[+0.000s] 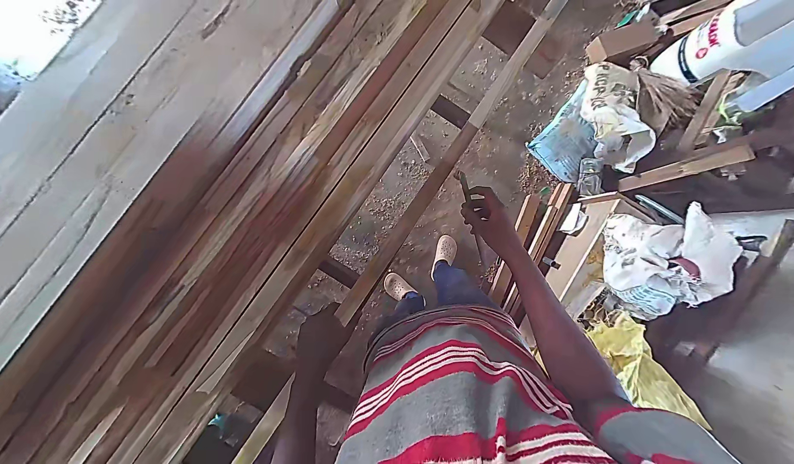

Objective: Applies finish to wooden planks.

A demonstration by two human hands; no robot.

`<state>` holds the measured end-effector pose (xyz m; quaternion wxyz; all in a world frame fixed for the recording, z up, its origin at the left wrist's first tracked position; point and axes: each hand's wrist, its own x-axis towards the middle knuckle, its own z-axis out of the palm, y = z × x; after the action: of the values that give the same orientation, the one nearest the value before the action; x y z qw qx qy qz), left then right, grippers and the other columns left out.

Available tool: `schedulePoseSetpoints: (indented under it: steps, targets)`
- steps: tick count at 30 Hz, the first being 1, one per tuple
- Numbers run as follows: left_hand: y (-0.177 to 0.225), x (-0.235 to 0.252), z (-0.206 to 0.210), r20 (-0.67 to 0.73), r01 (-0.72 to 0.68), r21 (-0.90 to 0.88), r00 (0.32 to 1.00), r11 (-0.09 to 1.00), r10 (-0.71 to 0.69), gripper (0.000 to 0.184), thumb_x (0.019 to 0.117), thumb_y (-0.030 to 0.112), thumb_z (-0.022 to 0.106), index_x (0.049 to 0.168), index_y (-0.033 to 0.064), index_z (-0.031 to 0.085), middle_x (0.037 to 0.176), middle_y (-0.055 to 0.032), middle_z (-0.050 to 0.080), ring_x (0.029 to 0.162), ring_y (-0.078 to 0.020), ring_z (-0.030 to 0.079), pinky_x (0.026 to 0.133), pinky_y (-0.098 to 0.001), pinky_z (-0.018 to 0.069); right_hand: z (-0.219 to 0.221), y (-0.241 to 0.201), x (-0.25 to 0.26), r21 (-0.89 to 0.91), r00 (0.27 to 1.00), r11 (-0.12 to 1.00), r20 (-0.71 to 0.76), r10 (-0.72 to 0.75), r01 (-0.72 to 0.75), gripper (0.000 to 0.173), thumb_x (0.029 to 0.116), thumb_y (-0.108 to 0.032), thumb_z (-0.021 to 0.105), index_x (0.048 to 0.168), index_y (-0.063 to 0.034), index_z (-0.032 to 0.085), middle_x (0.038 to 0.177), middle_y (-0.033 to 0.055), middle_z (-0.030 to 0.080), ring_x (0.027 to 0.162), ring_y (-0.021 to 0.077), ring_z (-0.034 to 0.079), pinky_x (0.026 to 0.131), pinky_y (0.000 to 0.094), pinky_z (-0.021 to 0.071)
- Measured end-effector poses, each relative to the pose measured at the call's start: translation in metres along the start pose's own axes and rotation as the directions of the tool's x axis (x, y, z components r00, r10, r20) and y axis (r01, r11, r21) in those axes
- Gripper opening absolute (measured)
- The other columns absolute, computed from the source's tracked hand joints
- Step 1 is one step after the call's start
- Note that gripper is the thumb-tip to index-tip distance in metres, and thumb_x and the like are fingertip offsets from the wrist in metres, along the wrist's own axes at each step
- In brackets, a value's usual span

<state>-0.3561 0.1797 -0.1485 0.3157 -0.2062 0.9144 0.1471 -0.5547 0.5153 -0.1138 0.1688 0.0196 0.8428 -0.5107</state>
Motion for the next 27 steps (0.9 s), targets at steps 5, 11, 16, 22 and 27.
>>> schedulePoseSetpoints:
  steps: [5, 11, 16, 22, 27]
  targets:
    - [0.002, 0.002, 0.000, 0.007, 0.016, 0.016, 1.000, 1.000, -0.016, 0.059, 0.0913, 0.061, 0.067, 0.112, 0.0056, 0.072, 0.093, -0.0215, 0.074, 0.094, -0.0409, 0.073, 0.082, -0.0630, 0.0546, -0.008, 0.009, 0.007, 0.015, 0.999, 0.999, -0.025, 0.040, -0.039, 0.044, 0.1009, -0.016, 0.068, 0.140, -0.0084, 0.051, 0.105, 0.0116, 0.073, 0.076, 0.0203, 0.072, 0.068, 0.0389, 0.0618]
    - [0.006, 0.000, -0.005, 0.045, 0.046, 0.036, 0.998, 0.998, -0.048, 0.060, 0.0914, 0.062, 0.066, 0.114, 0.0062, 0.071, 0.095, -0.0217, 0.074, 0.096, -0.0412, 0.072, 0.084, -0.0624, 0.0548, -0.022, 0.011, 0.010, 0.011, 0.997, 0.998, -0.038, 0.062, -0.062, 0.043, 0.1014, -0.014, 0.066, 0.141, -0.0063, 0.051, 0.109, 0.0138, 0.072, 0.078, 0.0216, 0.072, 0.070, 0.0397, 0.0612]
    - [0.006, -0.001, -0.003, 0.004, 0.044, 0.021, 0.999, 0.999, -0.044, 0.058, 0.0908, 0.059, 0.068, 0.112, 0.0054, 0.072, 0.096, -0.0227, 0.074, 0.096, -0.0423, 0.072, 0.082, -0.0636, 0.0550, -0.031, 0.013, 0.015, -0.004, 0.998, 0.998, -0.042, 0.055, -0.055, 0.042, 0.1017, -0.013, 0.066, 0.141, -0.0068, 0.051, 0.109, 0.0125, 0.073, 0.077, 0.0204, 0.072, 0.069, 0.0385, 0.0610]
    - [0.025, -0.021, 0.004, -0.114, 0.148, 0.037, 0.983, 0.988, -0.143, 0.054, 0.0867, 0.045, 0.078, 0.119, 0.0026, 0.070, 0.108, -0.0256, 0.072, 0.100, -0.0471, 0.071, 0.082, -0.0676, 0.0535, -0.045, 0.008, 0.025, -0.079, 0.998, 0.997, -0.063, -0.014, 0.009, 0.050, 0.1000, -0.012, 0.068, 0.145, -0.0067, 0.048, 0.117, 0.0153, 0.072, 0.083, 0.0250, 0.073, 0.070, 0.0420, 0.0615]
    - [0.023, -0.024, 0.016, -0.213, 0.099, 0.052, 0.973, 0.994, -0.085, 0.050, 0.0832, 0.038, 0.081, 0.111, -0.0016, 0.070, 0.104, -0.0256, 0.072, 0.097, -0.0460, 0.071, 0.081, -0.0662, 0.0540, -0.057, 0.009, 0.070, -0.226, 0.980, 0.968, -0.140, -0.140, 0.106, 0.062, 0.0981, -0.017, 0.069, 0.154, -0.0092, 0.043, 0.122, 0.0190, 0.069, 0.090, 0.0283, 0.073, 0.077, 0.0448, 0.0615]
